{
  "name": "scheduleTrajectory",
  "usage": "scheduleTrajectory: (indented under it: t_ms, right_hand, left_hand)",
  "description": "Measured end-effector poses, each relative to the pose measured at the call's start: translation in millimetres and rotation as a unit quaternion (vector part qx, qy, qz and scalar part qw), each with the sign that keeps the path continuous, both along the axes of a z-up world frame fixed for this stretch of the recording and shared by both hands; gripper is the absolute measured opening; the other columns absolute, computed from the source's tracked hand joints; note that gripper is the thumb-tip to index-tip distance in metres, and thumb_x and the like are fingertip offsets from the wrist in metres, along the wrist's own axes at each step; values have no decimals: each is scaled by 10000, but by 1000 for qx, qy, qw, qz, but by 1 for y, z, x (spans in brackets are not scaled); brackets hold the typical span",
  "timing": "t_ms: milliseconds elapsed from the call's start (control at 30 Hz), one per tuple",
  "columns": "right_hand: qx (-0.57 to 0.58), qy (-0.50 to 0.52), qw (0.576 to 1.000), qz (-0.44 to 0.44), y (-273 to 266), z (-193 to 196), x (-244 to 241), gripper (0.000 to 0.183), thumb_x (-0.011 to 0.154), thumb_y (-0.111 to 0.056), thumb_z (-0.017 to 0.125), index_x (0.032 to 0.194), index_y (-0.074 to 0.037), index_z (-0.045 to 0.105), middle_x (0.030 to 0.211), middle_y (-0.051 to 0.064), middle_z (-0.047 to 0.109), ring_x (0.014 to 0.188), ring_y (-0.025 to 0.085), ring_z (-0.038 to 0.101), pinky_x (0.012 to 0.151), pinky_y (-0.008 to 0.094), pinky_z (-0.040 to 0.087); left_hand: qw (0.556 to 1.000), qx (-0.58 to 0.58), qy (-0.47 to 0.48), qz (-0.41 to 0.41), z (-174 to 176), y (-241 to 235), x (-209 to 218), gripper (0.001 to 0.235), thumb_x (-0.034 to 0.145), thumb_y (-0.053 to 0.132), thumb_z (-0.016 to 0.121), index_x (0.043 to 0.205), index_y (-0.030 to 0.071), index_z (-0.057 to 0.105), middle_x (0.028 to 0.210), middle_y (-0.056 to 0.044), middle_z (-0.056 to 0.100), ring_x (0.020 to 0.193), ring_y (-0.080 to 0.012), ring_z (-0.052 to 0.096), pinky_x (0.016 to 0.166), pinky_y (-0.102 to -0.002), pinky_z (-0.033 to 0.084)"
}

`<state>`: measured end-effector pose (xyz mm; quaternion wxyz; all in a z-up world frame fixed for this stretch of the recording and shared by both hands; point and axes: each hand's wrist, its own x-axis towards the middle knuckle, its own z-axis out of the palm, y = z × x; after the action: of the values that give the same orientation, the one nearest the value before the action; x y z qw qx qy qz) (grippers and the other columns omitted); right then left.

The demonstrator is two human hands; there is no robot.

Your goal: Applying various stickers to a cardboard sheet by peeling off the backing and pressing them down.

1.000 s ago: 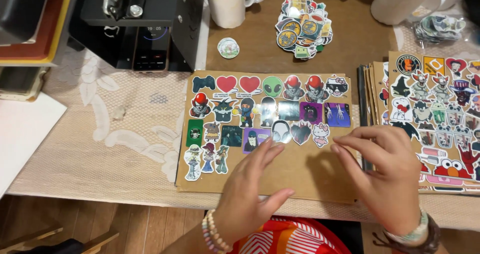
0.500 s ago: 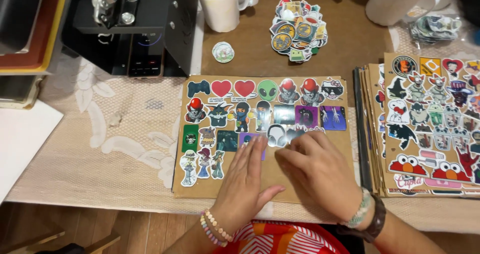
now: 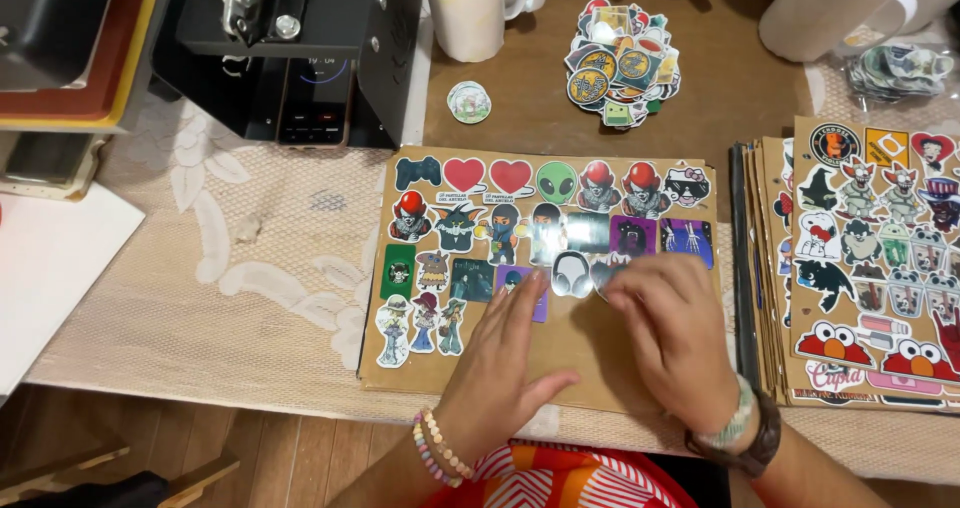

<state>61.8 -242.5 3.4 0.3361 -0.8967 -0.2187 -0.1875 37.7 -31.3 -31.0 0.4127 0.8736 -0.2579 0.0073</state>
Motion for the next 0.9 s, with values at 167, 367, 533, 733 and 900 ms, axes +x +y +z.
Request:
scheduleTrajectory:
  t_ms: [167, 367, 533, 733, 900]
  right_hand:
    - [-35, -137, 990, 28, 12, 11, -29, 214, 952, -195, 623, 1110, -86, 716, 963, 85, 623, 885, 284, 543, 860, 413, 473]
    - [-98, -193, 976, 19, 15, 10, -30, 266, 945, -244, 686, 1163, -97, 726, 932, 61, 626, 893, 267, 535, 842, 389, 469]
    - [119, -63, 991, 6, 10, 14, -39, 307, 972, -275, 519, 1071, -69, 724, 904, 84, 607, 902, 237, 565, 860, 376, 472]
    - [10, -60, 998, 23, 22, 43, -50, 236, 873, -218, 696, 1075, -99, 729, 927, 42, 635, 916, 244, 579, 916, 382, 472]
    - [-369, -17, 918, 145, 11, -5, -47, 1123, 693, -786, 706, 1552, -169, 329, 1605, 89, 344, 1470, 288, 320, 1187, 476, 237]
  left_hand:
    - [908, -327, 263, 23, 36, 8, -11, 743, 849, 200, 750, 1487, 64, 394, 1448, -123, 573, 1327, -238, 559, 1127, -370, 440]
    - [821, -479, 307, -54, 41, 10, -22, 533, 941, 204, 683, 1397, -12, 509, 1454, -158, 502, 1367, -263, 509, 1185, -391, 405]
    - [812, -486, 322, -20, 41, 14, -26, 507, 910, 205, 709, 1348, 9, 545, 1372, -132, 602, 1293, -241, 579, 1132, -367, 457]
    - [816, -494, 299, 12, 33, 21, -29, 339, 909, 111, 696, 1225, 15, 616, 1238, -111, 672, 1195, -195, 631, 1098, -320, 483]
    - [929, -343, -12, 135, 38, 78, -7, 179, 888, -42, 681, 1050, 33, 667, 1009, -109, 740, 981, -225, 733, 917, -320, 631]
